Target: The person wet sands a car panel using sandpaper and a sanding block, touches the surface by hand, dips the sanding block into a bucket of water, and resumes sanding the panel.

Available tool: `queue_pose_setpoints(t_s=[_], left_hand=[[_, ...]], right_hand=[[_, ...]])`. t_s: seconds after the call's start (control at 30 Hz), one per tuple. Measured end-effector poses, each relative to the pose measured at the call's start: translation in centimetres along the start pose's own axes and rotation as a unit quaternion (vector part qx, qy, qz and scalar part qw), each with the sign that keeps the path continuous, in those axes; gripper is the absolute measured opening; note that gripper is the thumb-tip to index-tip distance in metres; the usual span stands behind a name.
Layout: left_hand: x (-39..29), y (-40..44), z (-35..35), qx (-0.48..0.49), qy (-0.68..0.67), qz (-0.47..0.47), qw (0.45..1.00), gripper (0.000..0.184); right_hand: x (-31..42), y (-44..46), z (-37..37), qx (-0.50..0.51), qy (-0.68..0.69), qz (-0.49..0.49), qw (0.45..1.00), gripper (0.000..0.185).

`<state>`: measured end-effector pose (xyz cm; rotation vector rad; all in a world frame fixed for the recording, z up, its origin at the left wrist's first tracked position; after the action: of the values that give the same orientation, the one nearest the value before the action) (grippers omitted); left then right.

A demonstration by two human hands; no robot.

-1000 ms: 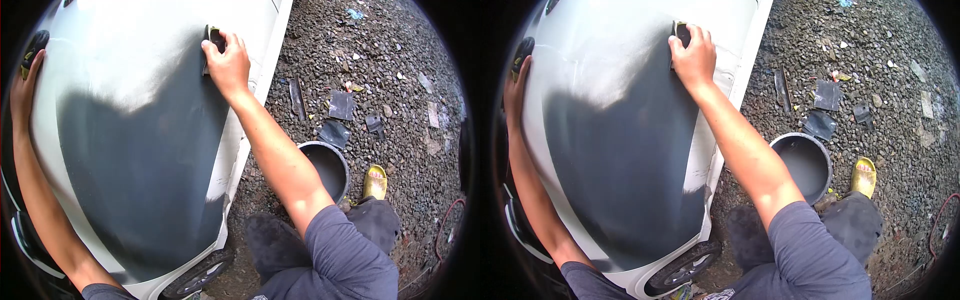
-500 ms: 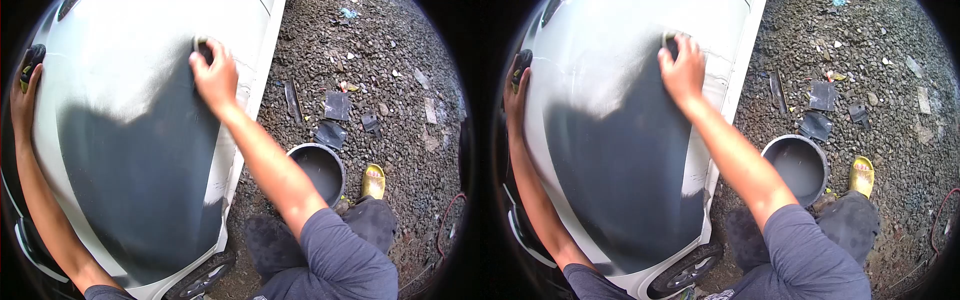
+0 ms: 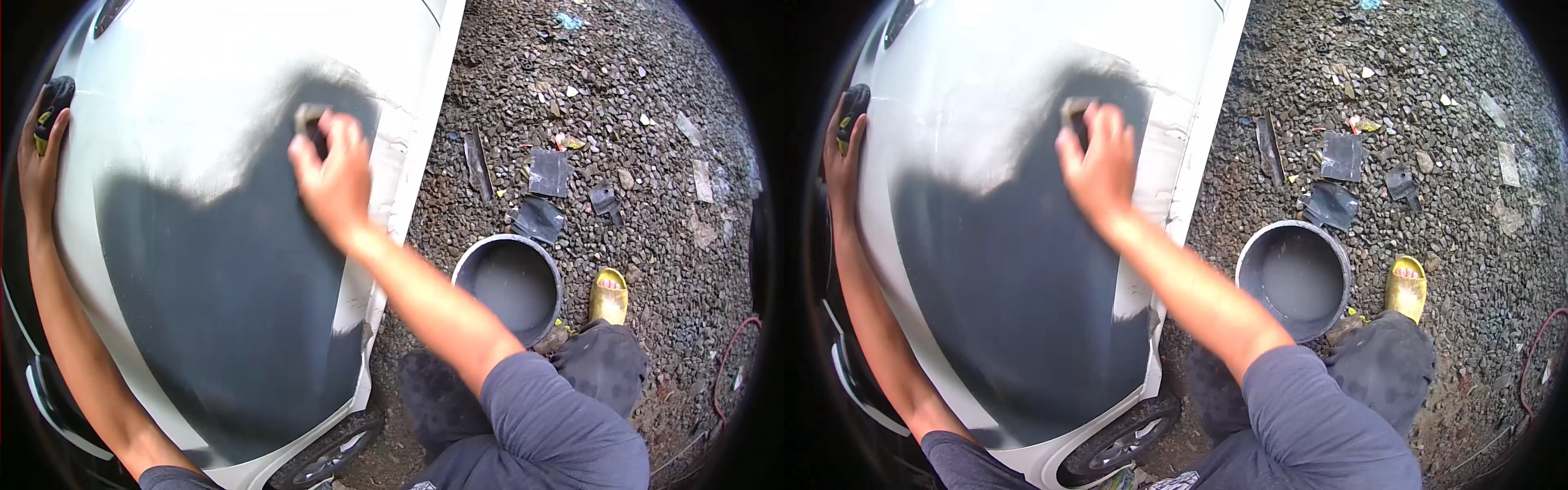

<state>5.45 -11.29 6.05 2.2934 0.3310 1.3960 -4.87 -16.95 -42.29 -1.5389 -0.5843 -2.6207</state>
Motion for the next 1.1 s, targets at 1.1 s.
queue_pose_setpoints(t_s=[1.1], left_hand=[[4.0,-0.1,2.0,0.05,0.116,0.102,0.987,0.041]], right_hand=[[-0.3,-2.3,0.3,-0.011,-0.066,-0.146,0.987,0.051]])
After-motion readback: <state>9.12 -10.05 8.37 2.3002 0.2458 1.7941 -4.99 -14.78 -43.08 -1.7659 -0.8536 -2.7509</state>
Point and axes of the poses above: each hand's wrist, its own y-axis towards the middle knuckle, its own z-axis out of the palm, x = y × z, the point moved 6 cm from there along y, towards the middle knuckle, and after that the axes turned 9 degrees about -z, right-handed, at the moved point
